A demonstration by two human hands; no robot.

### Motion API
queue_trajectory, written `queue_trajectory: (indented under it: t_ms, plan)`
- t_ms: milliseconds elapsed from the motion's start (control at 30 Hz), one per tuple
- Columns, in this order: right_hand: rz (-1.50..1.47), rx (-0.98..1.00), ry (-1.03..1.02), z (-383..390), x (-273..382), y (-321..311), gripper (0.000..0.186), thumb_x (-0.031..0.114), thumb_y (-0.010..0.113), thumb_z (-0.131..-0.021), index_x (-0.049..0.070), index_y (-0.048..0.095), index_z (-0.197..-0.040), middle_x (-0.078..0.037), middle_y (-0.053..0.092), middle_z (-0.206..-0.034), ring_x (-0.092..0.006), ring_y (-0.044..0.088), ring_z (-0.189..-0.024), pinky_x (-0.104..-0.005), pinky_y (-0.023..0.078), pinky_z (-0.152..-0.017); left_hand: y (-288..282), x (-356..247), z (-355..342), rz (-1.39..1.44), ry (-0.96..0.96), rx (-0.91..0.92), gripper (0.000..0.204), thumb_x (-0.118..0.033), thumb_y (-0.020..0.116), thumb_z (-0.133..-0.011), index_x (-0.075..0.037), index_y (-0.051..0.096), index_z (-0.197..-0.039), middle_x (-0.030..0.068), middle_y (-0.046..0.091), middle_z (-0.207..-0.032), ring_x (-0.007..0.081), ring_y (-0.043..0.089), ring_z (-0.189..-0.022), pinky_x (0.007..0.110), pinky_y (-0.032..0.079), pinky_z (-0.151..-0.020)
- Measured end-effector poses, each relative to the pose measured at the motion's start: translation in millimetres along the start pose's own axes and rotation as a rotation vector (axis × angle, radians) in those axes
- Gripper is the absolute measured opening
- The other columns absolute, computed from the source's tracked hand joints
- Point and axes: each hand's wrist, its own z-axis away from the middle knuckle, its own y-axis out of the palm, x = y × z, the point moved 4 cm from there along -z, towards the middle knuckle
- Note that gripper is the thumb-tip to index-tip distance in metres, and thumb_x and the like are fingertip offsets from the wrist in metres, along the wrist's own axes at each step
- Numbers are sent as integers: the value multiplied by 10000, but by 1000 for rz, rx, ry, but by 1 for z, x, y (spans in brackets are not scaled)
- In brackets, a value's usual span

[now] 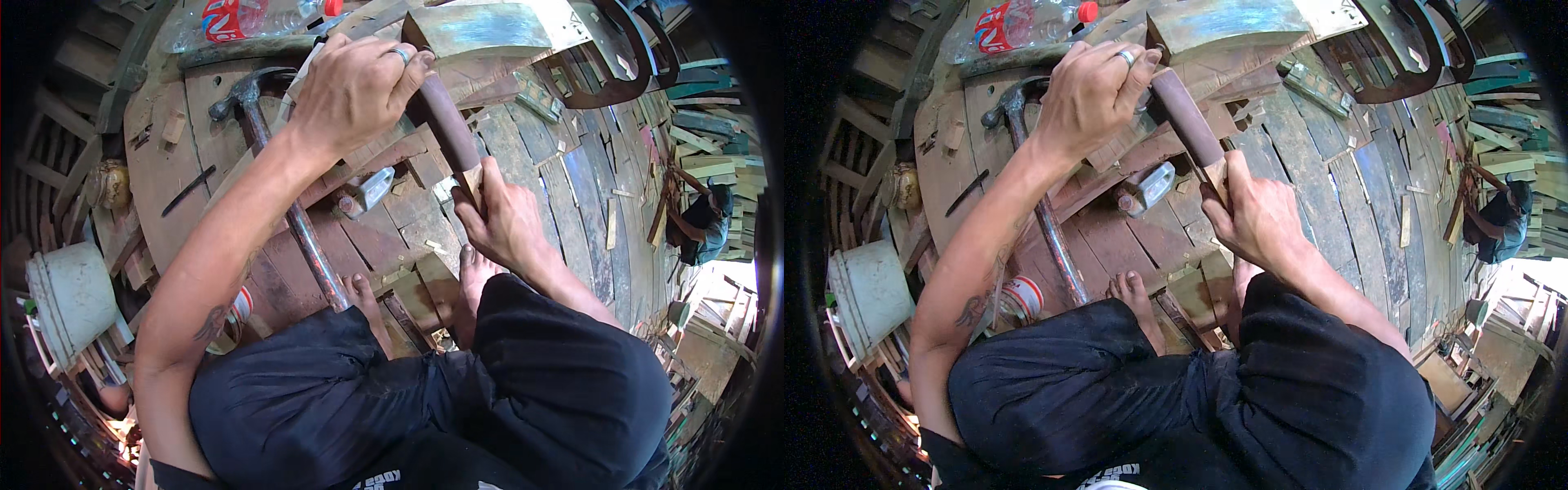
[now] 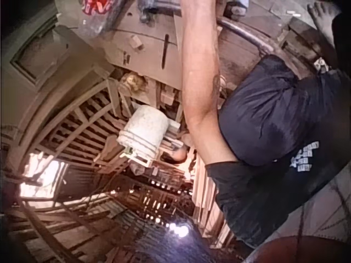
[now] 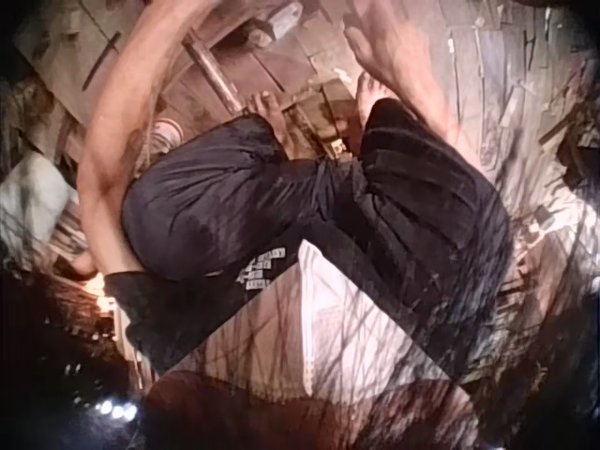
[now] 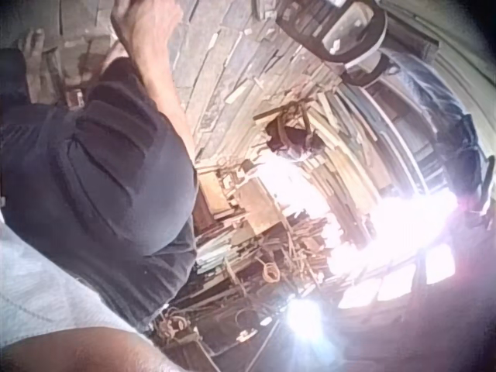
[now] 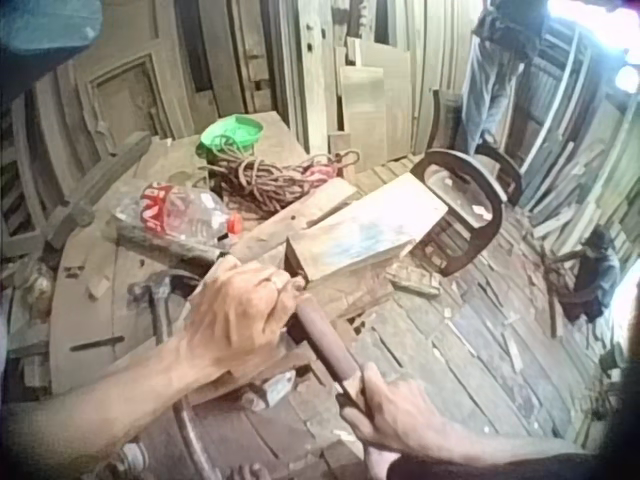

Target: The person sits on the floor and uses a chisel and a wooden mallet to carve a small piece of wood. They repeatedly strike the chisel to shape the wood, occasionally pausing to adjust the tool or inspect the carved area.

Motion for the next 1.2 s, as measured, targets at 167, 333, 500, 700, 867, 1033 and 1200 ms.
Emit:
queue_trajectory:
  t_ms: [167, 333, 500, 700, 867, 1033, 1200]
  plan:
    - [-19, 26, -3, -1, 4, -9, 438, 217, 713, -894, -10, 451, -1162, -261, 644, -697, -496, 650, -674, -544, 509, -604, 4, -5, -4, -9, 74, -5, 308, -289, 653, -1014, -15, 737, -900, 104, 725, -859, 297, 680, -812, 404, 470, -715]
    - [50, 55, -15, -7, 8, -15, 382, 263, 687, -914, 29, 441, -1089, -221, 647, -672, -457, 668, -663, -543, 525, -613, -7, -2, -9, -27, 94, 16, 322, -350, 713, -970, -30, 716, -943, 79, 662, -837, 288, 652, -832, 406, 469, -753]
    - [66, 69, -14, -8, 4, -17, 399, 254, 696, -916, 22, 444, -1121, -235, 640, -682, -462, 662, -670, -541, 513, -613, -19, 18, -16, 202, 97, 262, 645, -448, 820, -848, -123, 610, -1364, 117, 620, -1275, 334, 600, -1188, 469, 464, -1047]
    - [95, 103, -40, -10, 7, -24, 391, 256, 697, -923, 27, 441, -1110, -227, 637, -675, -455, 660, -663, -536, 509, -607, -27, 25, -18, 308, 69, 468, 876, -397, 877, -761, -196, 518, -1534, 117, 552, -1429, 350, 540, -1323, 475, 436, -1146]
    - [115, 96, -69, -11, 8, -28, 374, 265, 697, -924, 42, 435, -1070, -203, 639, -656, -441, 663, -649, -538, 513, -603, -19, 17, -21, 255, 160, 443, 854, -345, 890, -745, -176, 551, -1510, 115, 571, -1377, 337, 561, -1278, 459, 463, -1096]
    - [132, 95, -73, -12, 7, -27, 390, 265, 708, -918, 43, 433, -1083, -197, 644, -663, -441, 665, -651, -530, 517, -595, -19, 18, -18, 291, 133, 410, 818, -307, 888, -756, -171, 567, -1497, 112, 575, -1368, 323, 563, -1281, 452, 464, -1101]
    - [112, 97, -63, -11, 9, -31, 385, 267, 704, -923, 51, 433, -1092, -205, 639, -661, -444, 665, -642, -534, 516, -580, -21, 21, -18, 332, 124, 410, 813, -313, 877, -774, -166, 553, -1505, 121, 565, -1379, 326, 557, -1289, 456, 453, -1113]
